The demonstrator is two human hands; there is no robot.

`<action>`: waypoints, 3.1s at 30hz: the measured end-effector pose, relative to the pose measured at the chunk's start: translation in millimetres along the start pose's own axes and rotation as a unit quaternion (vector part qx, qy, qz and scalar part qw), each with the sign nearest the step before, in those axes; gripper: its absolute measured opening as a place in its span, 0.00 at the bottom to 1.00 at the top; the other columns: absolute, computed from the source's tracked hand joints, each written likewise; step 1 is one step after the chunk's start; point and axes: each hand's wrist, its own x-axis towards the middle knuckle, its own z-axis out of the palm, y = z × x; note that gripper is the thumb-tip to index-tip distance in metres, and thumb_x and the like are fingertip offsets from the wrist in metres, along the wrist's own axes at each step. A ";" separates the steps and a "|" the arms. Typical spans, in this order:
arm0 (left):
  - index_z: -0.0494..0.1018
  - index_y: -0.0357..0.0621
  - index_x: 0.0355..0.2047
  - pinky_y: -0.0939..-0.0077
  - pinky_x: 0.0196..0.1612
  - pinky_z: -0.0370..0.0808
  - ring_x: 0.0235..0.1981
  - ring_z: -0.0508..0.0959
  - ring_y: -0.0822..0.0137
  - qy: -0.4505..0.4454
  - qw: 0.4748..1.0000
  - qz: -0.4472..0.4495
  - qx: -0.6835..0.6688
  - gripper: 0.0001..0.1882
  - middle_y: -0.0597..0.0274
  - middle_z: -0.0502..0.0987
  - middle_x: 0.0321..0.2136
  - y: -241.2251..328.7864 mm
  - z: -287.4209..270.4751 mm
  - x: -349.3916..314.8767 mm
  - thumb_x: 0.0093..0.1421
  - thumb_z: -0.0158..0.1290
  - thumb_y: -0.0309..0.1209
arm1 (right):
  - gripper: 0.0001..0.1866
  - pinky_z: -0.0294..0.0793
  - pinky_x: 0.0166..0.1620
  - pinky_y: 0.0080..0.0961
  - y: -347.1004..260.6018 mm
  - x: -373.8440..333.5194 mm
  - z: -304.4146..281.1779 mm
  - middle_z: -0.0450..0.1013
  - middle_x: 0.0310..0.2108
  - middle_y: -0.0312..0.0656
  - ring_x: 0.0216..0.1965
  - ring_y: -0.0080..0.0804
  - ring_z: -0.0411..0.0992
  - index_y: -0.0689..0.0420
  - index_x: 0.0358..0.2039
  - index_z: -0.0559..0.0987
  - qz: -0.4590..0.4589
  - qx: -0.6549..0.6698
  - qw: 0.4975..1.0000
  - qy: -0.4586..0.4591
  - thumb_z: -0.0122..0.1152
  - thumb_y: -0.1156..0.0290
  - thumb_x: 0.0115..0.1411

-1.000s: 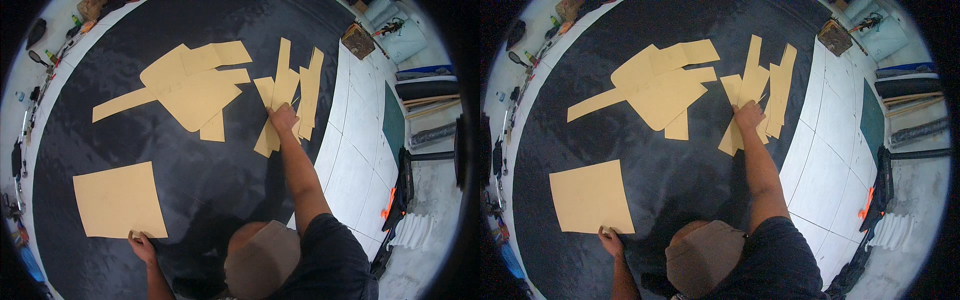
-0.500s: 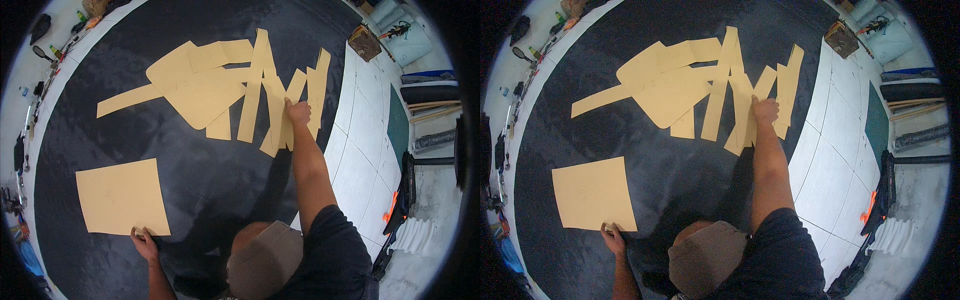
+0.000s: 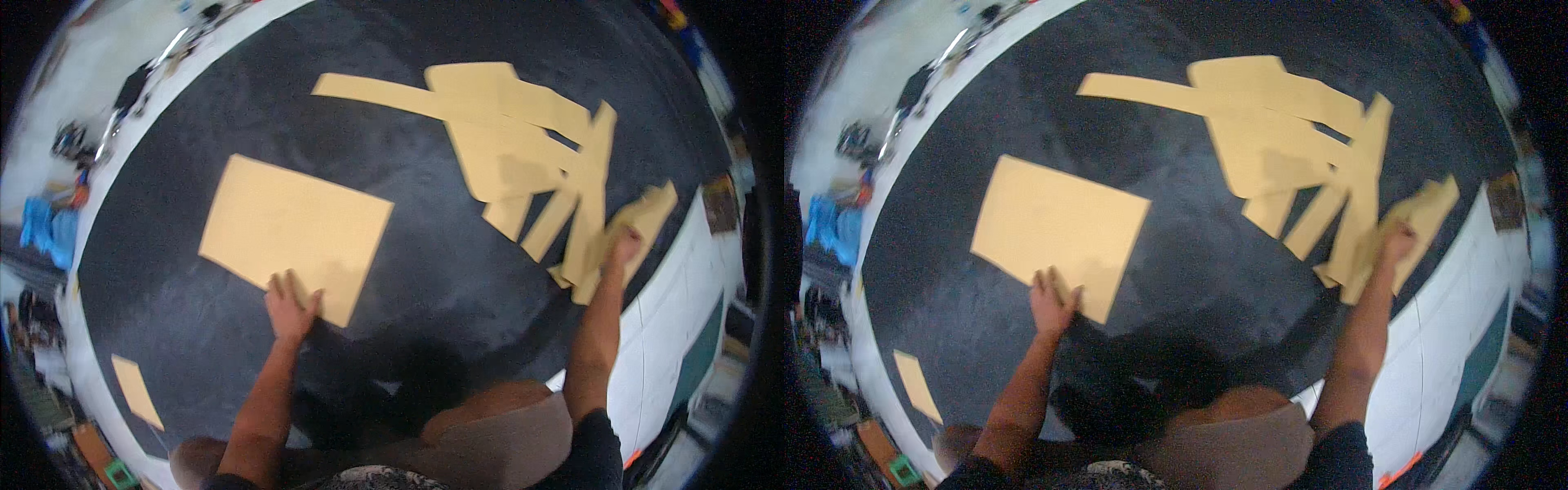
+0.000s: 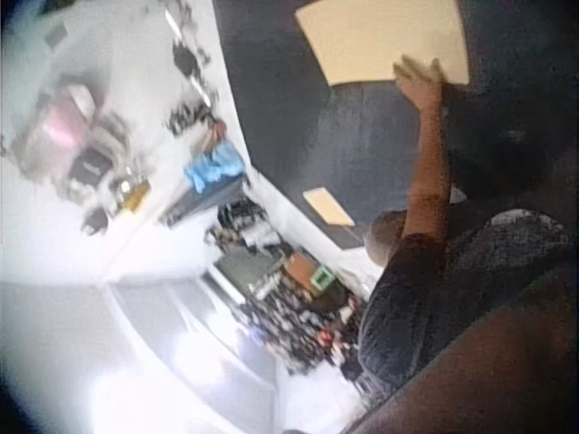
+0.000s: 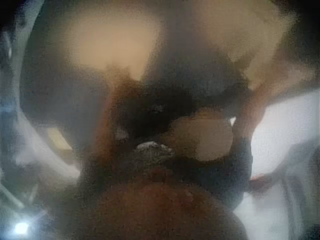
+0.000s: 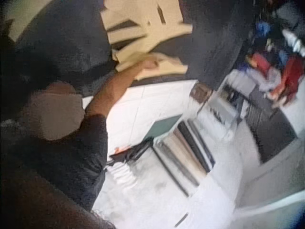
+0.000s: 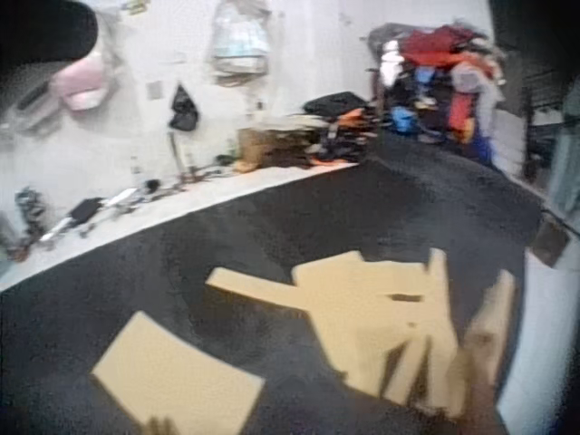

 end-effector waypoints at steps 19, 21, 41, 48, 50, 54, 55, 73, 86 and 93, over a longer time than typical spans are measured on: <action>0.72 0.41 0.55 0.50 0.52 0.68 0.50 0.72 0.48 -0.019 0.986 0.062 -0.157 0.27 0.46 0.72 0.48 50.7 -15.3 -64.0 0.64 0.57 0.47 | 0.12 0.78 0.46 0.27 -519.5 -432.9 11.6 0.81 0.40 0.41 0.43 0.27 0.79 0.60 0.43 0.82 -0.284 0.258 0.533 -0.754 0.68 0.68 0.62; 0.72 0.41 0.54 0.52 0.51 0.69 0.50 0.73 0.48 -0.029 0.974 0.116 -0.190 0.25 0.46 0.73 0.47 43.8 -23.3 -65.6 0.62 0.60 0.43 | 0.12 0.78 0.49 0.34 -510.6 -478.6 39.4 0.81 0.42 0.46 0.45 0.37 0.81 0.58 0.45 0.82 -0.386 0.197 0.526 -0.732 0.65 0.66 0.63; 0.61 0.45 0.69 0.34 0.70 0.48 0.71 0.53 0.35 -0.015 0.996 0.038 -0.076 0.39 0.33 0.55 0.69 31.2 35.9 -53.5 0.63 0.56 0.50 | 0.31 0.59 0.64 0.60 -116.3 -216.3 58.2 0.67 0.63 0.54 0.65 0.54 0.63 0.62 0.62 0.71 -0.415 -0.389 0.790 -0.230 0.51 0.52 0.67; 0.61 0.48 0.70 0.35 0.71 0.47 0.71 0.53 0.38 -0.006 0.997 0.056 -0.056 0.37 0.38 0.55 0.70 21.4 3.2 -8.5 0.67 0.50 0.53 | 0.28 0.62 0.67 0.46 -59.3 -116.9 99.5 0.66 0.65 0.58 0.65 0.54 0.65 0.65 0.63 0.70 -0.329 -0.294 0.870 -0.220 0.48 0.56 0.73; 0.58 0.49 0.71 0.37 0.72 0.46 0.73 0.51 0.38 -0.023 0.997 0.044 -0.065 0.37 0.39 0.52 0.71 33.4 1.1 -1.9 0.68 0.48 0.54 | 0.29 0.62 0.68 0.44 -86.7 -93.0 122.0 0.64 0.67 0.56 0.66 0.52 0.64 0.65 0.65 0.67 -0.475 -0.299 0.807 -0.185 0.48 0.56 0.73; 0.56 0.49 0.72 0.36 0.72 0.45 0.73 0.49 0.35 -0.014 0.997 0.030 -0.073 0.37 0.37 0.49 0.72 30.9 20.3 -26.8 0.69 0.46 0.54 | 0.32 0.58 0.71 0.42 -174.7 -156.3 181.7 0.62 0.68 0.56 0.70 0.52 0.59 0.62 0.69 0.63 -0.621 -0.233 0.717 -0.214 0.51 0.55 0.73; 0.56 0.49 0.72 0.36 0.72 0.45 0.73 0.48 0.34 -0.006 0.996 0.032 -0.078 0.37 0.36 0.48 0.72 33.9 24.0 -29.9 0.70 0.46 0.54 | 0.34 0.56 0.71 0.46 -202.6 -177.6 192.2 0.60 0.70 0.55 0.71 0.52 0.57 0.61 0.70 0.62 -0.593 -0.204 0.737 -0.253 0.51 0.52 0.72; 0.56 0.52 0.73 0.35 0.72 0.43 0.74 0.48 0.35 -0.040 0.998 0.017 -0.040 0.38 0.38 0.48 0.73 21.8 21.5 0.6 0.68 0.49 0.55 | 0.33 0.61 0.67 0.51 -217.3 -82.2 224.9 0.64 0.67 0.52 0.68 0.54 0.62 0.59 0.69 0.64 -0.414 -0.349 0.810 -0.225 0.44 0.48 0.74; 0.51 0.59 0.74 0.31 0.71 0.47 0.73 0.49 0.35 -0.053 0.993 -0.014 0.105 0.35 0.41 0.47 0.74 -14.5 -0.8 216.9 0.72 0.40 0.54 | 0.31 0.47 0.72 0.55 -279.3 -336.2 85.4 0.65 0.68 0.47 0.72 0.49 0.57 0.57 0.66 0.68 -0.475 -0.107 0.765 -0.421 0.59 0.58 0.66; 0.55 0.54 0.72 0.43 0.71 0.55 0.71 0.55 0.38 -0.065 0.996 0.014 0.054 0.34 0.43 0.52 0.72 11.9 -47.2 214.1 0.70 0.47 0.49 | 0.29 0.48 0.72 0.54 -279.6 -334.2 87.1 0.66 0.67 0.47 0.71 0.46 0.59 0.58 0.63 0.72 -0.443 -0.082 0.786 -0.423 0.59 0.58 0.66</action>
